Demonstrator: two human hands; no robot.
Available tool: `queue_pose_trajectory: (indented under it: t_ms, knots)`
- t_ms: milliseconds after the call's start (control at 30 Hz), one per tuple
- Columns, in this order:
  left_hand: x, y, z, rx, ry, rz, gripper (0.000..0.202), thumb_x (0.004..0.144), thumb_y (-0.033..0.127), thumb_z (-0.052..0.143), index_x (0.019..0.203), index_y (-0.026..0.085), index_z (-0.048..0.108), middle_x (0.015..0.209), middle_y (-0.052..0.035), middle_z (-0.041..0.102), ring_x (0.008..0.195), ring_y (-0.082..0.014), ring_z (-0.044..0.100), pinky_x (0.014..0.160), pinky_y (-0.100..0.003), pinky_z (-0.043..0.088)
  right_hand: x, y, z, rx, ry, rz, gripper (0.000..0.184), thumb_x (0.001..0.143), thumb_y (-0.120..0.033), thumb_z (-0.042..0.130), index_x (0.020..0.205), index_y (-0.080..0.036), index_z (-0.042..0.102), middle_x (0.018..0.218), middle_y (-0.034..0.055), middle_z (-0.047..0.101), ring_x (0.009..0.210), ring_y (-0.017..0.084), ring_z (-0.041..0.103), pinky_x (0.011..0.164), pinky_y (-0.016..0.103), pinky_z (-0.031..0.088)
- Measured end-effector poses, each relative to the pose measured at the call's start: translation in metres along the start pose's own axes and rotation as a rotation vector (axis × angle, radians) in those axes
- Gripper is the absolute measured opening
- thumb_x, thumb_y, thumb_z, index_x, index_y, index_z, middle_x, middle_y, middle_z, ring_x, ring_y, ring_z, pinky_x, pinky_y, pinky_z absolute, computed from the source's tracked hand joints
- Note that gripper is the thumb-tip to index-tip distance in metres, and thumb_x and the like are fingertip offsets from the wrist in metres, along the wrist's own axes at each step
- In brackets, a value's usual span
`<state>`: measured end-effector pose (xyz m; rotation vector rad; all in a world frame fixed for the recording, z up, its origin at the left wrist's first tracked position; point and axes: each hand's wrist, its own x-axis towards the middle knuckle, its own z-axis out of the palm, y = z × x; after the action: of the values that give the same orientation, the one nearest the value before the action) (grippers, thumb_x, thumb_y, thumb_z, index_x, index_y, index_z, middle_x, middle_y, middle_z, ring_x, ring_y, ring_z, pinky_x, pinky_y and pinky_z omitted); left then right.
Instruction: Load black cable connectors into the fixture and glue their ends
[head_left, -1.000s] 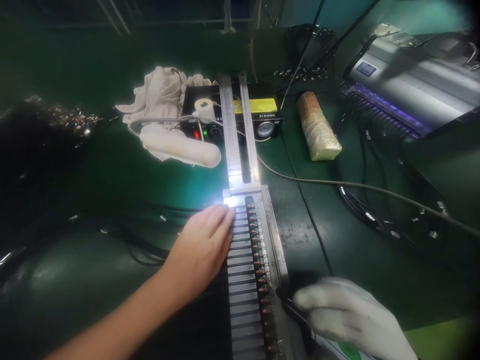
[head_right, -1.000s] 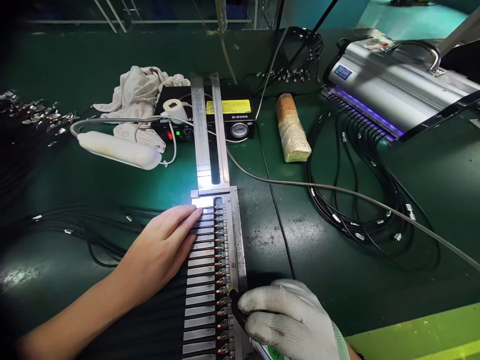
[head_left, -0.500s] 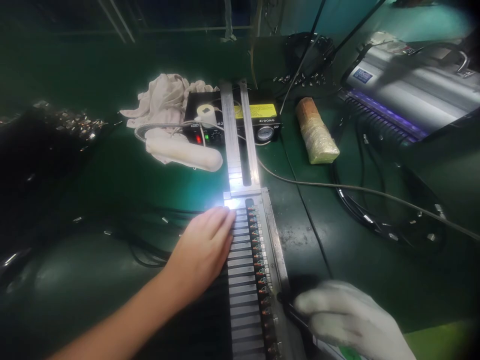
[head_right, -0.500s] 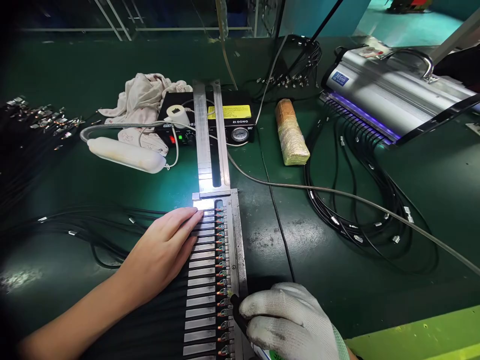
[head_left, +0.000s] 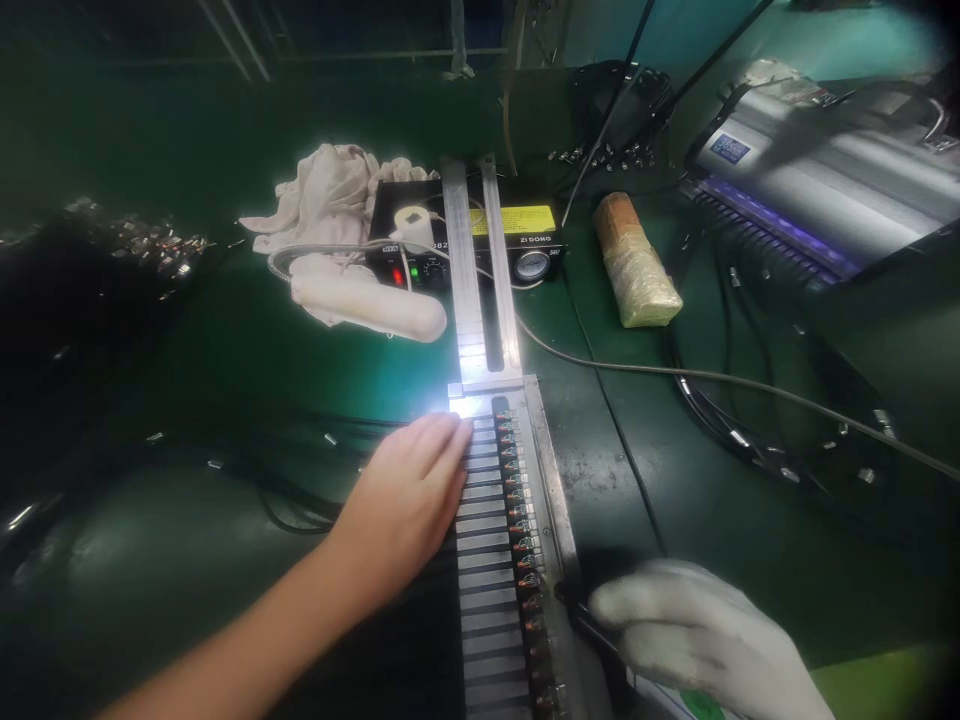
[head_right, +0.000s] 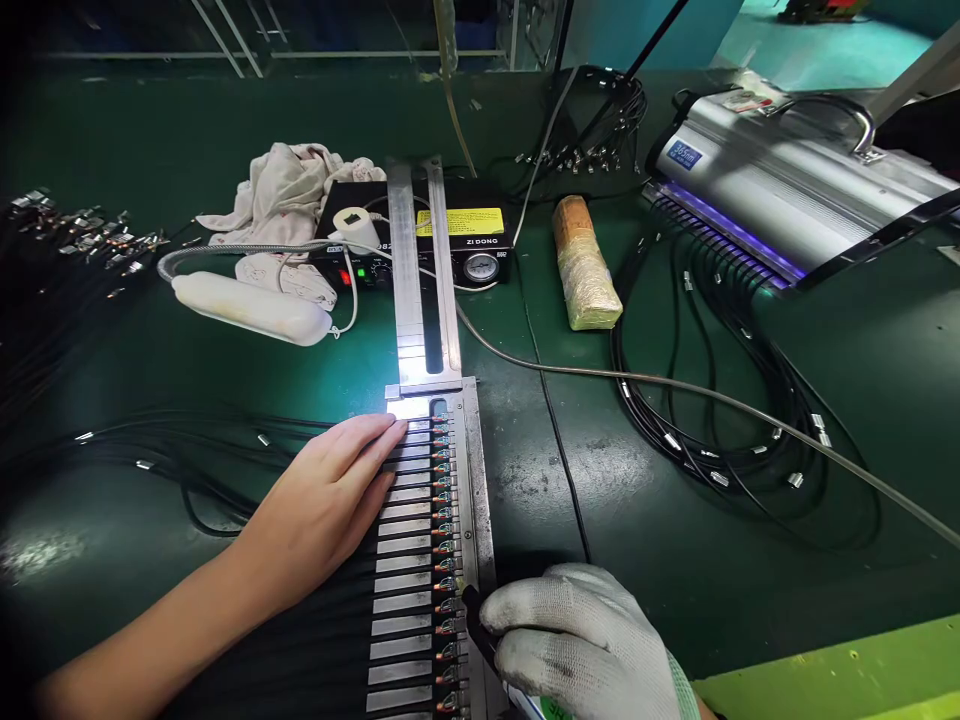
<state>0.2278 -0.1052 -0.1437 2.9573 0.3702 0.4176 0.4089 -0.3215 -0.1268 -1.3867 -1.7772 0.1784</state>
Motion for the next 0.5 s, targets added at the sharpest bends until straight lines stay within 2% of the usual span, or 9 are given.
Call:
queue_pose_trajectory:
  t_ms: [100,333,500]
  knots:
    - [0.000,0.000,0.000,0.004,0.007,-0.001,0.034,0.099,0.015,0.042,0.130,0.003,0.047,0.122,-0.0188,0.057,0.112,-0.0310,0.054,0.093,-0.046,0.051,0.003,0.000,-0.001,-0.009,-0.008,0.007,0.014,0.097,-0.014,0.052,0.087,-0.019,0.061,0.087,0.0040,0.074,0.073,0.017,0.074,0.064,0.025,0.062]
    - [0.004,0.002,-0.002,0.018,0.023,0.015,0.032,0.100,0.016,0.040,0.128,0.004,0.048,0.119,-0.0185,0.059,0.108,-0.0301,0.056,0.089,-0.044,0.053,0.007,-0.001,-0.003,-0.013,0.041,0.013,0.018,0.101,-0.022,0.051,0.089,-0.017,0.063,0.088,0.0056,0.074,0.075,0.017,0.074,0.069,0.024,0.063]
    - [0.003,0.001,-0.001,0.024,0.016,0.020,0.033,0.099,0.016,0.040,0.127,0.001,0.050,0.117,-0.0196,0.059,0.106,-0.0308,0.056,0.087,-0.045,0.053,-0.002,-0.014,-0.002,-0.039,0.115,0.156,0.034,0.103,-0.038,0.053,0.076,-0.021,0.064,0.081,0.0026,0.074,0.066,0.015,0.072,0.065,0.022,0.061]
